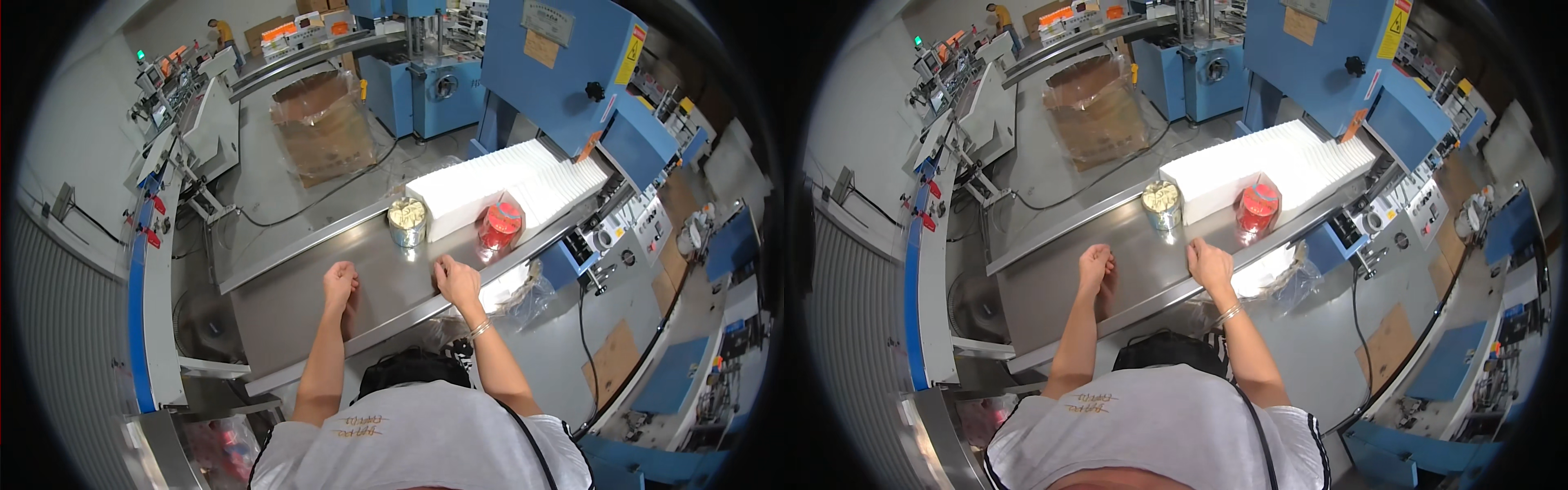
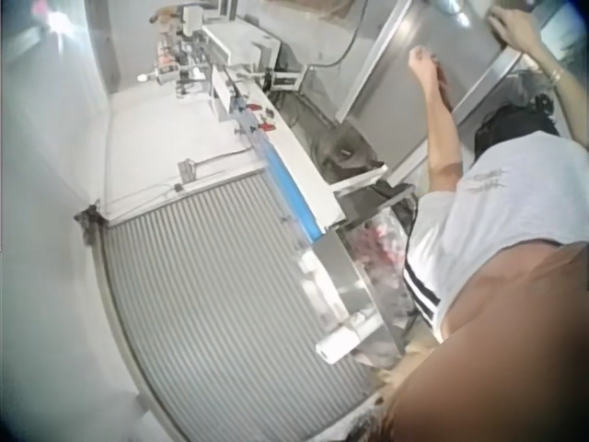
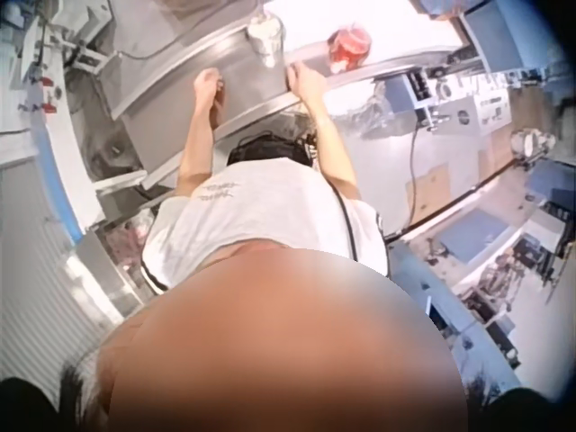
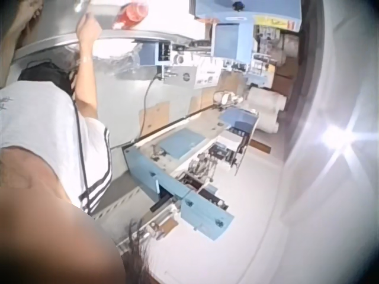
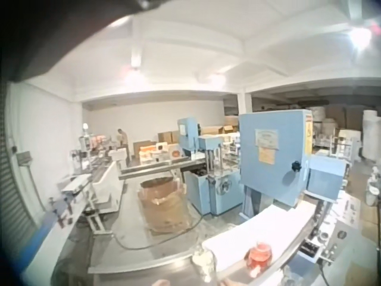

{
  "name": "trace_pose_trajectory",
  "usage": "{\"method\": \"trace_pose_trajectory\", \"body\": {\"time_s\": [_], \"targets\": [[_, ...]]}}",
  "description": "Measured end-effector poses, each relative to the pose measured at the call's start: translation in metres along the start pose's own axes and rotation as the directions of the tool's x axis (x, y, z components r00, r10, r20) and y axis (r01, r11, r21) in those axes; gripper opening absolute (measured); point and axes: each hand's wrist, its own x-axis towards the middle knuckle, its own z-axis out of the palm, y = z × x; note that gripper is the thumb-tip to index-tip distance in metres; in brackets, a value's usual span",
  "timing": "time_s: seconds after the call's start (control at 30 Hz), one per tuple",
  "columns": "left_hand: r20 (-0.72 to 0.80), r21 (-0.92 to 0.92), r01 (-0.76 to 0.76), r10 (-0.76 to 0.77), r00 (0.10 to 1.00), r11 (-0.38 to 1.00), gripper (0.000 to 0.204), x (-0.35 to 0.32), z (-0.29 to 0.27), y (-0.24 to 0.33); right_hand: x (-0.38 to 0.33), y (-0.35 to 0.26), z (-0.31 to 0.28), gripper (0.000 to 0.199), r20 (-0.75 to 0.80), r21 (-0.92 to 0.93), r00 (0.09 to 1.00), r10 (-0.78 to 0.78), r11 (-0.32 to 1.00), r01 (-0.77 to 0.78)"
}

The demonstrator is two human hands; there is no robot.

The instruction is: Loading stacks of paper napkins from a conveyor belt into a packaging machine.

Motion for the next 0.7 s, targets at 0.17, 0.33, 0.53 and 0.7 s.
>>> {"method": "trace_pose_trajectory", "body": {"time_s": [0.17,0.33,0.53,0.7], "targets": [[0.013,0.024,-0.008,0.008,1.000,1.000,0.016,-0.002,-0.001,0.003,0.000,-0.002,-0.001,0.020,0.007,-0.014,1.000,-0.005,1.000,0.005],[0.004,0.009,-0.054,0.054,0.999,0.998,0.015,0.000,-0.007,-0.005,0.000,-0.002,0.005,0.020,0.014,-0.010,0.999,-0.037,0.999,0.037],[0.119,-0.224,0.021,0.006,0.993,0.974,0.009,0.006,-0.018,-0.013,-0.002,0.003,0.013,0.020,-0.006,-0.026,1.000,-0.018,1.000,0.018],[0.069,-0.046,-0.029,0.032,0.997,0.999,0.006,0.009,-0.013,-0.011,-0.005,0.003,0.013,0.018,-0.065,0.027,0.998,-0.005,1.000,0.006]]}}
